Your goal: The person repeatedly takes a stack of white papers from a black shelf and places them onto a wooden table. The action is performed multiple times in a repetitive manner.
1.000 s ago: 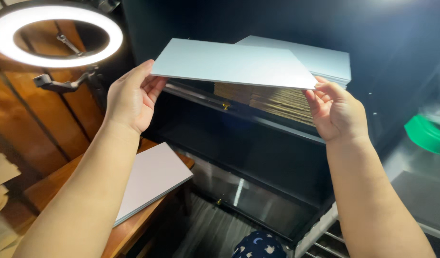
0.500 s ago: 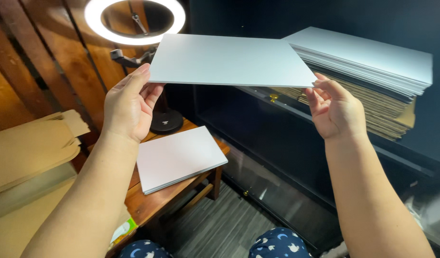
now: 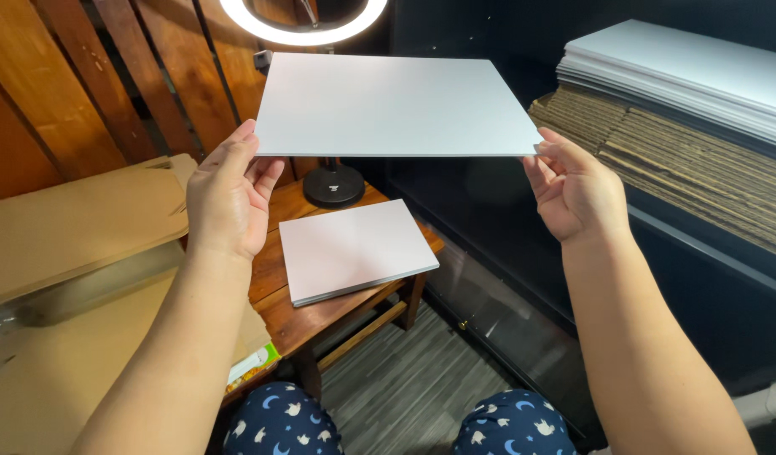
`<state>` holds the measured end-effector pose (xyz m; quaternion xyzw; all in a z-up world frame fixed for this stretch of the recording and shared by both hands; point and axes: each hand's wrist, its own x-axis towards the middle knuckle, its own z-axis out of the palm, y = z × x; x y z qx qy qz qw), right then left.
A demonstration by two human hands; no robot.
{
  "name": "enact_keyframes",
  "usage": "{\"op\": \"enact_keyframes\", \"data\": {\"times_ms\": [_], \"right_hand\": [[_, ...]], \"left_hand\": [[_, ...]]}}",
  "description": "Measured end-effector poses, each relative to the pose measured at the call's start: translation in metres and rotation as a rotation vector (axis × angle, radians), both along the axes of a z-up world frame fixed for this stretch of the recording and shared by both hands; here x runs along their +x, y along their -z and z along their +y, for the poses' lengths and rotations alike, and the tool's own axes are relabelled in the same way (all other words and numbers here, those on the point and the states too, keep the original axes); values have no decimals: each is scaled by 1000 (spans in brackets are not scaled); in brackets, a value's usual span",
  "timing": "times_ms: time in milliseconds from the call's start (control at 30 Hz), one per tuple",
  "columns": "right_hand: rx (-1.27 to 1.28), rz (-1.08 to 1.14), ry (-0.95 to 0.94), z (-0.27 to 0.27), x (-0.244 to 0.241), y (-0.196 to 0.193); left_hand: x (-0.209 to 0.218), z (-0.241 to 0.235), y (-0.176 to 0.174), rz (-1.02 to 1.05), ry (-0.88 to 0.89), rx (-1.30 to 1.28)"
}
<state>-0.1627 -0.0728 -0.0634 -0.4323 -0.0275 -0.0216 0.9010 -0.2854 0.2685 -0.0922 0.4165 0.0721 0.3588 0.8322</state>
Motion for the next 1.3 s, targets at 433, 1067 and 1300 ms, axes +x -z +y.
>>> {"op": "enact_keyframes", "data": {"times_ms": [433, 1067, 1300], "right_hand": [[-163, 68, -29, 30, 35, 71], [-465, 245, 26, 81, 110, 248], [-769, 248, 105, 86, 131, 303]], "left_hand": [[-10, 2, 60, 78, -126, 48], [49, 17, 254, 549, -418, 253], [63, 11, 291, 819, -459, 410]]}}
